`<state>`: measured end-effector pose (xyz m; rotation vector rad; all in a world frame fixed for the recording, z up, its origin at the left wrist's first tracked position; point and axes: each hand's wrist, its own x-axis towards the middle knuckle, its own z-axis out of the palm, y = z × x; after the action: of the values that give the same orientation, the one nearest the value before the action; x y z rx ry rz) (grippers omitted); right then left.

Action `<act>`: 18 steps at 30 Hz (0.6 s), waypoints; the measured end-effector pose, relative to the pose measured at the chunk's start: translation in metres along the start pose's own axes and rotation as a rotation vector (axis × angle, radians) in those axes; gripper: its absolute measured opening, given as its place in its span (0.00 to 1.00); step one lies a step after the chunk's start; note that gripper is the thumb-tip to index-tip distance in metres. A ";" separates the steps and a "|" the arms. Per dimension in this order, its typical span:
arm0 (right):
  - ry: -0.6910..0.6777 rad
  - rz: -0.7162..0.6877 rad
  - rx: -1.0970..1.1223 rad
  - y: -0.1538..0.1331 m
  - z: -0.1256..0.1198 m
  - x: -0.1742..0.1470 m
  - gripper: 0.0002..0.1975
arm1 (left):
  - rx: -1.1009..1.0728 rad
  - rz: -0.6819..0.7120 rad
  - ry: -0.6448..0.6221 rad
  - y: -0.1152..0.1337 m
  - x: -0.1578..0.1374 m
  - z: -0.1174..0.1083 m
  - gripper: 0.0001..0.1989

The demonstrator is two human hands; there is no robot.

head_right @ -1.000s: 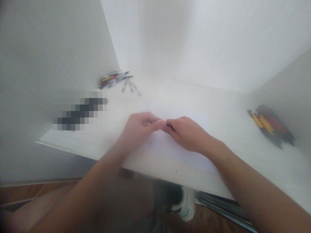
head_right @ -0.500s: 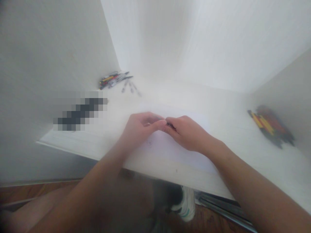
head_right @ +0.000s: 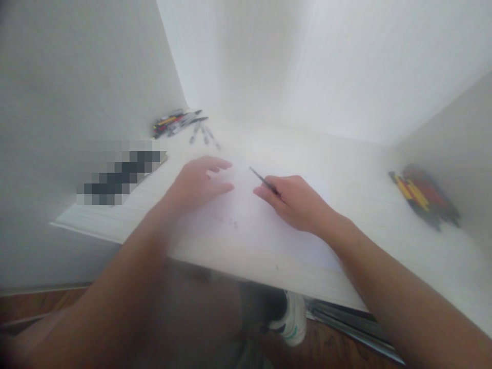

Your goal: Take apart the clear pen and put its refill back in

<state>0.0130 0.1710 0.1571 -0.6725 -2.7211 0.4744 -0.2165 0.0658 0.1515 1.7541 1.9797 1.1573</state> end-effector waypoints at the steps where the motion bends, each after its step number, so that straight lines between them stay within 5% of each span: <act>1: 0.001 0.002 -0.001 0.000 0.000 0.000 0.24 | 0.087 -0.027 -0.027 0.000 0.000 -0.001 0.24; 4: 0.007 0.001 0.000 0.001 0.000 -0.002 0.24 | 0.211 -0.050 -0.098 -0.006 -0.002 0.000 0.25; 9: 0.001 -0.008 -0.001 0.001 0.000 -0.001 0.23 | 0.288 0.054 -0.021 -0.020 -0.002 0.006 0.19; 18: -0.009 0.007 -0.017 0.000 -0.001 0.001 0.24 | 0.087 0.107 0.104 -0.030 0.001 0.011 0.18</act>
<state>0.0122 0.1722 0.1580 -0.6863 -2.7346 0.4574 -0.2307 0.0723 0.1236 1.9005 2.0464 1.2371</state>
